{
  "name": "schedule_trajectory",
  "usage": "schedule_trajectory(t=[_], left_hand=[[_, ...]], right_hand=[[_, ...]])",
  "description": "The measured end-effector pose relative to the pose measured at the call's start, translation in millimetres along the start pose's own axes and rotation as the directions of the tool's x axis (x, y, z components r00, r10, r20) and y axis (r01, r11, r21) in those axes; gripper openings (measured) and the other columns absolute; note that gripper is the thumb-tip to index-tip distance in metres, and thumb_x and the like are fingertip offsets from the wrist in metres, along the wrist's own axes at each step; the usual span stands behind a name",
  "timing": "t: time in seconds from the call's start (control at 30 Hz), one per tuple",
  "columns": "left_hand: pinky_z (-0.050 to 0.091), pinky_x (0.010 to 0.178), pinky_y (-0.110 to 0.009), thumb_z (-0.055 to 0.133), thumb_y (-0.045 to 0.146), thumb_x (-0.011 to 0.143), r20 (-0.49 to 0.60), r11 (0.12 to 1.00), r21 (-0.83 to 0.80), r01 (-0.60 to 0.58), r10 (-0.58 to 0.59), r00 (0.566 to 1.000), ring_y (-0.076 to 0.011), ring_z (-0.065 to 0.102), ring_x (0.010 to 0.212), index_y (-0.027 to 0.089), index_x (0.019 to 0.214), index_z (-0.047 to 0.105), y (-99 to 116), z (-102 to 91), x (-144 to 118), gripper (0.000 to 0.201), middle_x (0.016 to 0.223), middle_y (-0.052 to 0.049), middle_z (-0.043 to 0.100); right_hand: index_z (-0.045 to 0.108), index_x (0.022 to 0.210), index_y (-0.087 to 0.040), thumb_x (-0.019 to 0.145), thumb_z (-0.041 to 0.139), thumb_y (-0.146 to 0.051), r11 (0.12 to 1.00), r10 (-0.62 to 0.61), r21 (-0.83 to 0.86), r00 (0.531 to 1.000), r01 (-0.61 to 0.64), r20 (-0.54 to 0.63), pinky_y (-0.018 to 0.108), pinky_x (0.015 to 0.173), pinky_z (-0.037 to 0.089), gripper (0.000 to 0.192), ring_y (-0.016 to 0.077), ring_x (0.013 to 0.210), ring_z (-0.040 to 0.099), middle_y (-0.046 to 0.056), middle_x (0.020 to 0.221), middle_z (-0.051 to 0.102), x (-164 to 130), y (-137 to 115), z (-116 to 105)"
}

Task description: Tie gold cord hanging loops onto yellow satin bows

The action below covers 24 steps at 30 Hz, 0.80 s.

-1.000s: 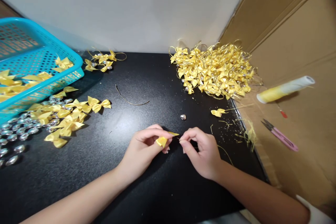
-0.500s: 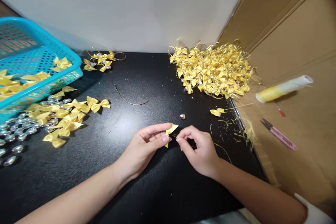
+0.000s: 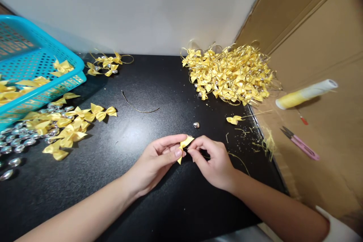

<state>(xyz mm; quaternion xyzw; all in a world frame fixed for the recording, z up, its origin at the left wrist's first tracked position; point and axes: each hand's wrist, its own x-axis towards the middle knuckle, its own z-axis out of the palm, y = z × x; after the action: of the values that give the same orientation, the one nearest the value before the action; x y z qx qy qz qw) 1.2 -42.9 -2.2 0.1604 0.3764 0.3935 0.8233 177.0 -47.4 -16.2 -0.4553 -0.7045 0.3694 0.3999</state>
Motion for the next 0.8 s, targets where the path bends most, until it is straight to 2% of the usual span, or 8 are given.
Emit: schedule_trajectory(t=[0.3, 0.5, 0.8], left_hand=[[0.047, 0.077, -0.016, 0.089, 0.021, 0.061, 0.039, 1.0, -0.001, 0.014, -0.014, 0.999, -0.0056, 0.064, 0.072, 0.021, 0.091, 0.079, -0.5, -1.3, 0.1, 0.032, 0.08, 0.0, 0.078], [0.047, 0.081, -0.018, 0.089, 0.021, 0.062, 0.059, 1.0, 0.014, 0.019, -0.02, 0.998, -0.0067, 0.065, 0.074, 0.021, 0.092, 0.079, -0.7, -1.9, -1.2, 0.032, 0.084, -0.001, 0.078], [0.044, 0.081, -0.022, 0.087, 0.018, 0.063, 0.065, 0.999, -0.022, 0.026, -0.025, 0.998, -0.0082, 0.064, 0.074, 0.023, 0.091, 0.079, 0.4, -0.6, -0.8, 0.029, 0.087, -0.001, 0.078]], right_hand=[[0.057, 0.078, -0.02, 0.087, 0.057, -0.013, 1.0, 0.006, 0.019, 1.0, -0.007, 0.022, 0.021, 0.062, 0.048, 0.011, 0.0093, 0.059, 0.057, -0.003, 0.067, 0.061, 0.1, -0.2, 0.2], [0.056, 0.074, -0.02, 0.087, 0.056, -0.012, 0.999, -0.041, -0.003, 0.999, 0.041, 0.015, 0.021, 0.06, 0.047, 0.015, 0.0089, 0.058, 0.057, -0.004, 0.065, 0.06, 2.1, -3.3, -1.0], [0.058, 0.077, -0.02, 0.087, 0.056, -0.015, 1.0, -0.015, 0.003, 1.0, 0.015, 0.008, 0.023, 0.062, 0.05, 0.012, 0.0101, 0.06, 0.059, -0.002, 0.068, 0.064, 0.5, -1.5, 0.3]])
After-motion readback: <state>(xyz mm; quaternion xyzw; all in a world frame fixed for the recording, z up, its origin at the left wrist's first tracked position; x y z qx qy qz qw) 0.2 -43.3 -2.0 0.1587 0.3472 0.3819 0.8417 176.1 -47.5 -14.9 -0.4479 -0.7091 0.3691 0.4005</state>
